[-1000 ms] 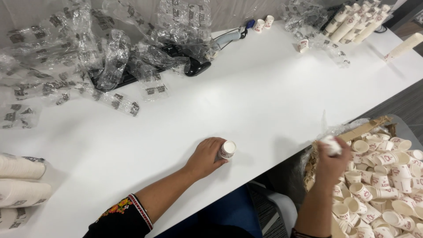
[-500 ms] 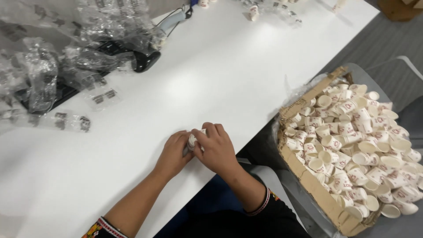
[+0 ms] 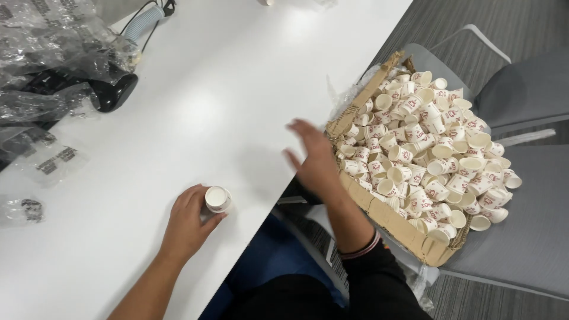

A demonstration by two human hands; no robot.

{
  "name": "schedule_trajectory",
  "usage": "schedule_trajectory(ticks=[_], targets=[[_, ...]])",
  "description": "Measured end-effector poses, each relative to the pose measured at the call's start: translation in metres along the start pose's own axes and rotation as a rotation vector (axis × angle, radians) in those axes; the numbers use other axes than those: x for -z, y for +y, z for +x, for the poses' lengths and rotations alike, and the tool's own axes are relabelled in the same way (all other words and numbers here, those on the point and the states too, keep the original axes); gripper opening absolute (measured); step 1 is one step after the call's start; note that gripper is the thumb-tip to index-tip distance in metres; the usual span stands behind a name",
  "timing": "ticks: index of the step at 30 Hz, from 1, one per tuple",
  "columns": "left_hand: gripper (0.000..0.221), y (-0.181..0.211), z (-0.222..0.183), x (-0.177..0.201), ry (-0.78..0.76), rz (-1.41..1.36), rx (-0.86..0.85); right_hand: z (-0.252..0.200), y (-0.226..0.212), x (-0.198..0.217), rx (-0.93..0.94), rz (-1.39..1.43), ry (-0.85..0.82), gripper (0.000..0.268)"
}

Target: Stacking small paper cups and sealing them into plastic sleeves.

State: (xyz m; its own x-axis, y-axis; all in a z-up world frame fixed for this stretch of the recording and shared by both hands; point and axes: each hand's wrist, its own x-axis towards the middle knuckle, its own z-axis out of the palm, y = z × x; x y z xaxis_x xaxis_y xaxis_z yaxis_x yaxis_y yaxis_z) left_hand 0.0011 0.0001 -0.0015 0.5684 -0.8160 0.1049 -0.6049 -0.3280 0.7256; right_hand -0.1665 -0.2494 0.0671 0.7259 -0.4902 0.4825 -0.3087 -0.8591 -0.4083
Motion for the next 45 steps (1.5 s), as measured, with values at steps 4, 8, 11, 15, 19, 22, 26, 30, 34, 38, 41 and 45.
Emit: schedule_trajectory(ticks=[4,8,11,15,19,22,26,30,34,38,41,45], targets=[[0.052,-0.003,0.000,-0.004,0.005,0.020,-0.017,0.002,0.185,0.015,-0.217,-0.277,0.242,0.030],[0.053,-0.004,0.000,-0.005,0.007,0.039,-0.014,-0.011,0.310,0.015,-0.740,-0.597,0.066,0.037],[0.053,-0.003,0.001,-0.006,0.007,0.032,-0.005,-0.027,0.355,0.007,-0.936,-0.620,0.169,0.046],[0.053,-0.001,0.001,-0.005,-0.005,0.037,0.018,-0.047,0.367,-0.010,-0.900,-0.497,0.476,0.034],[0.054,0.001,0.001,-0.004,0.021,0.046,0.037,-0.018,0.285,0.021,-0.704,-0.586,0.564,0.044],[0.055,0.002,0.000,-0.002,0.017,0.030,0.035,-0.006,0.227,0.036,-0.530,-0.449,0.656,0.042],[0.056,0.002,-0.002,-0.003,-0.030,0.017,0.055,-0.005,0.180,0.041,-0.387,-0.443,0.658,0.041],[0.057,0.000,-0.001,-0.004,-0.054,0.019,0.055,-0.008,0.170,0.032,-0.423,-0.077,0.700,0.045],[0.057,0.003,-0.001,-0.003,-0.066,0.028,0.059,0.012,0.081,0.027,-0.622,0.896,0.572,0.045],[0.056,0.004,-0.001,-0.002,-0.074,0.032,0.053,-0.002,0.018,-0.024,-0.438,1.188,-0.106,0.076],[0.057,0.004,-0.001,-0.003,-0.070,0.031,0.045,-0.022,-0.016,-0.060,-0.353,1.186,-0.313,0.064],[0.062,0.000,-0.001,-0.005,-0.054,0.009,0.047,-0.032,-0.075,-0.080,0.008,0.754,-0.283,0.050]])
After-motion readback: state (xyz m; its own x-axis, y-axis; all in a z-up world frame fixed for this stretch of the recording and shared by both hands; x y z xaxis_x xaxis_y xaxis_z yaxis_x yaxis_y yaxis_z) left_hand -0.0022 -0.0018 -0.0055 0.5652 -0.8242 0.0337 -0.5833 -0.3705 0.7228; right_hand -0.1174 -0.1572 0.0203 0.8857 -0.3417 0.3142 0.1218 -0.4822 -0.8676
